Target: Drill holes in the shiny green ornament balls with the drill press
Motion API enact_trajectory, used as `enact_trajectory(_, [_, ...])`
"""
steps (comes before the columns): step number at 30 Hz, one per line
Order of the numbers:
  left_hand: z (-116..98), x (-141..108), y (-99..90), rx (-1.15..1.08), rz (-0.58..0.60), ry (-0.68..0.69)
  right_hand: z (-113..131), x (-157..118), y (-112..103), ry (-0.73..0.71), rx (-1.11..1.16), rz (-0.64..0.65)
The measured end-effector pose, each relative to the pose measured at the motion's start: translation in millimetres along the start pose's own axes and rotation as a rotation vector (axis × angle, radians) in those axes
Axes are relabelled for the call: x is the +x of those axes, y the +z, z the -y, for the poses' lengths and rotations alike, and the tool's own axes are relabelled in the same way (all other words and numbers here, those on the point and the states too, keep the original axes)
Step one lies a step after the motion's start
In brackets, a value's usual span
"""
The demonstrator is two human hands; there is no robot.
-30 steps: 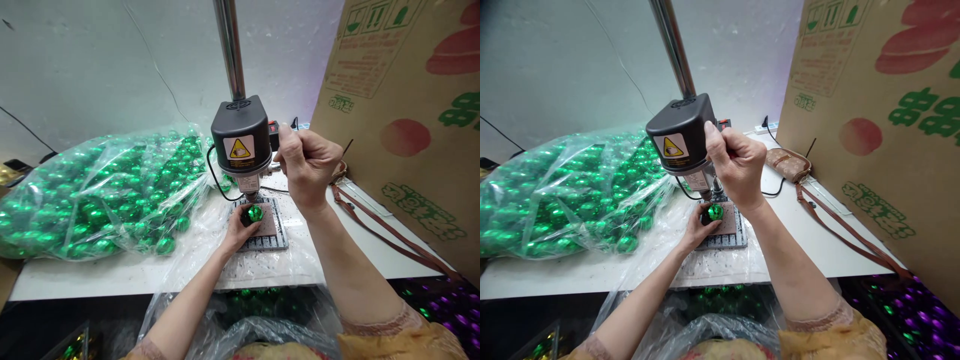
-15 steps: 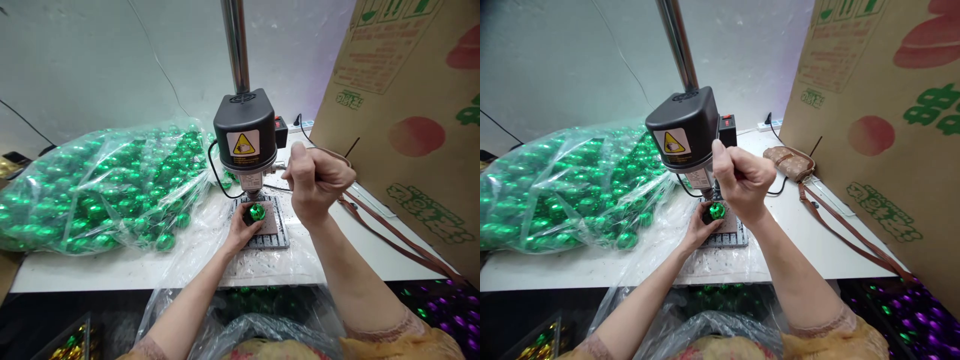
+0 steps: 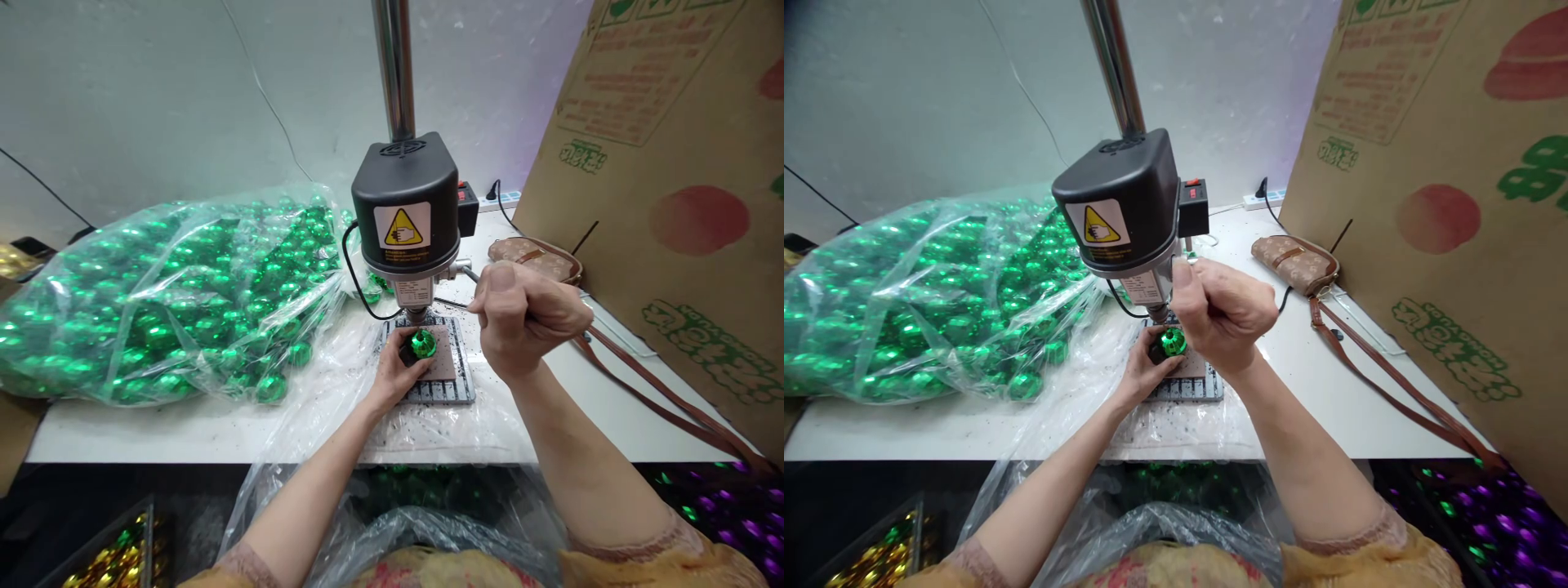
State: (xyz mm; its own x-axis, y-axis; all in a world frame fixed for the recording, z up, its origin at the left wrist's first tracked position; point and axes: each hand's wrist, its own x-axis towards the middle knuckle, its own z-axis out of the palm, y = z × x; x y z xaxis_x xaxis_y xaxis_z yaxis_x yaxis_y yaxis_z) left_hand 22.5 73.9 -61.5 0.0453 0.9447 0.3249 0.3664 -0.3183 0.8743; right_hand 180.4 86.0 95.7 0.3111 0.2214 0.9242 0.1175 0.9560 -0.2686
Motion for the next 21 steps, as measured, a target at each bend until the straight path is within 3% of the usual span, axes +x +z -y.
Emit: enact_trajectory(21, [-3, -1, 1.6, -0.020, -0.020, -0.014, -17, -20, -7, -0.189, 0.015, 0.007])
